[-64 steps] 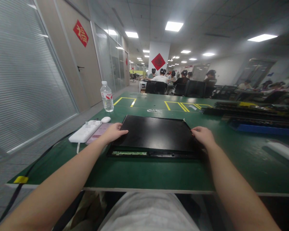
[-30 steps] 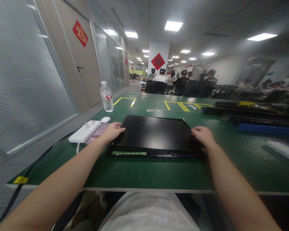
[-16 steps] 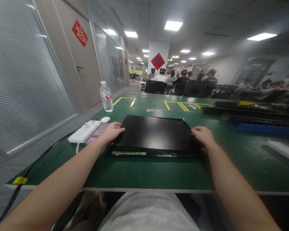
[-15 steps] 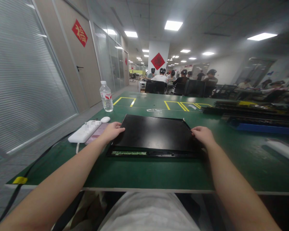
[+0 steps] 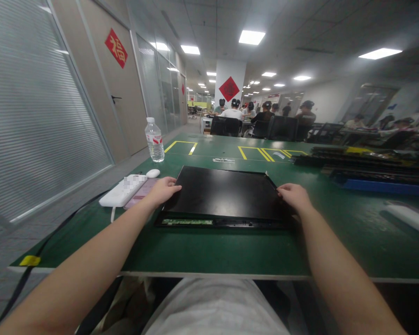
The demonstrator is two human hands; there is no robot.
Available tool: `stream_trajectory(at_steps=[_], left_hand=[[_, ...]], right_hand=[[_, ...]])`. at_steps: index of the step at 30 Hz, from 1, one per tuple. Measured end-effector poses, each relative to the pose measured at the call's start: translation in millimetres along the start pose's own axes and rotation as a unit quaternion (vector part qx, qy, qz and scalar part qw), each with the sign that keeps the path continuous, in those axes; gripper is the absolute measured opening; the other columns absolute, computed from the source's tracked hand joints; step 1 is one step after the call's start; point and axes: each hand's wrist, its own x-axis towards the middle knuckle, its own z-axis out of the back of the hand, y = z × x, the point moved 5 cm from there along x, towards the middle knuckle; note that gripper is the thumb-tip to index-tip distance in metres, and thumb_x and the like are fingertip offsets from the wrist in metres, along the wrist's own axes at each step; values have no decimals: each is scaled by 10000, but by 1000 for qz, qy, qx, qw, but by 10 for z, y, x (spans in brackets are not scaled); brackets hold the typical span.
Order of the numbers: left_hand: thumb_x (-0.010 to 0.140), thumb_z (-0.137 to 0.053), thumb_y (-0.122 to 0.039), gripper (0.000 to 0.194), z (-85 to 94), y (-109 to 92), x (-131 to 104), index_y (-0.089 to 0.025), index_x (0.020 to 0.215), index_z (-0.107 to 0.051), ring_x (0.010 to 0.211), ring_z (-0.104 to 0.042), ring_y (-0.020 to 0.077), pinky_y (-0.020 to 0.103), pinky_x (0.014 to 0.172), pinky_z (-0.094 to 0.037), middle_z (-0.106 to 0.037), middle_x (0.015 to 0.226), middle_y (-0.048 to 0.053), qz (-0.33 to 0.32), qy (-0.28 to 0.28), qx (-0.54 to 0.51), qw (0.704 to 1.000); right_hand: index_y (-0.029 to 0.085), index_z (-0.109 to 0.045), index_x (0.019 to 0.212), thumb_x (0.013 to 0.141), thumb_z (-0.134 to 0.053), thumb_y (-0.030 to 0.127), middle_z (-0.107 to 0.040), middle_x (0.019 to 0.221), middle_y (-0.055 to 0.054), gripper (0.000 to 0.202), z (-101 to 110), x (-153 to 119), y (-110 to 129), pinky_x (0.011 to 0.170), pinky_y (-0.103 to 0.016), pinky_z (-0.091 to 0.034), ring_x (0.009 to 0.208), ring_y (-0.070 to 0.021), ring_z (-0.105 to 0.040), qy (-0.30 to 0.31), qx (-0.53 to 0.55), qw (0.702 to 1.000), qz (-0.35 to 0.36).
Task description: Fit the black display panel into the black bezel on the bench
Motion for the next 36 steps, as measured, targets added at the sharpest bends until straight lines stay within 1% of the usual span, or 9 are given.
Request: stream_trajectory(at_steps=[5,10,15,18,22,25,27,32,36], left_hand=[[581,-861,-335,424,-26,-29,-29,-175,925,-672,780,-726,260,336,707,-542,-726,742,27,14,7,-22,1000],[583,-856,-337,423,-14,5,2,-182,930,-671,787,-728,257,332,700,-542,-734,756,25,8,-5,-31,999],[577,-856,-361,480,14,47,46,-180,987,-685,865,-734,273,348,763,-552,-764,845,46,-10,-10,-37,999],[553,-865,-387,534,20,72,69,-173,1011,-694,926,-728,298,383,817,-552,-776,922,84,-11,-6,-52,999],[521,-867,-437,568,31,83,103,-162,995,-717,989,-713,321,420,874,-540,-774,1027,134,-36,-5,-53,998],[533,-839,-475,606,48,84,110,-149,1032,-728,953,-713,329,425,834,-543,-773,1001,142,-43,-11,-21,999],[566,-806,-473,588,50,68,102,-139,1046,-737,910,-715,326,414,795,-544,-774,963,135,-47,-8,13,999],[594,-773,-416,363,67,-20,74,-167,858,-768,844,-699,307,388,767,-523,-768,892,106,-101,-32,128,986],[630,-731,-385,280,39,5,89,-181,819,-761,788,-686,285,364,710,-522,-764,861,92,-103,-24,177,978]], right_hand=[[197,-803,930,826,-602,282,-778,900,-82,241,-17,40,-23,722,-299,-493,746,-207,-697,-2,8,1000,11],[204,-803,901,795,-619,272,-776,879,-78,223,-33,59,-58,708,-297,-495,738,-206,-693,-3,27,1000,3],[208,-803,894,785,-623,245,-778,886,-68,213,-45,54,-74,685,-283,-488,734,-197,-692,1,42,999,-4],[204,-804,890,780,-627,230,-780,882,-69,211,-38,53,-67,681,-283,-485,731,-196,-691,1,43,999,-7],[207,-807,895,773,-629,219,-782,885,-66,216,-35,63,-74,687,-286,-484,740,-197,-692,4,46,999,-13],[208,-805,891,765,-632,226,-781,883,-65,215,-48,76,-95,680,-284,-486,743,-198,-692,6,57,998,-15],[210,-804,882,757,-630,224,-779,868,-63,215,-59,84,-109,676,-279,-490,734,-195,-690,4,65,998,-13],[208,-797,842,746,-613,226,-769,819,-60,208,-79,102,-126,664,-268,-492,706,-183,-675,-1,72,997,-6],[208,-795,851,725,-613,213,-770,824,-57,222,-91,117,-138,653,-262,-492,703,-179,-672,2,80,997,-6]])
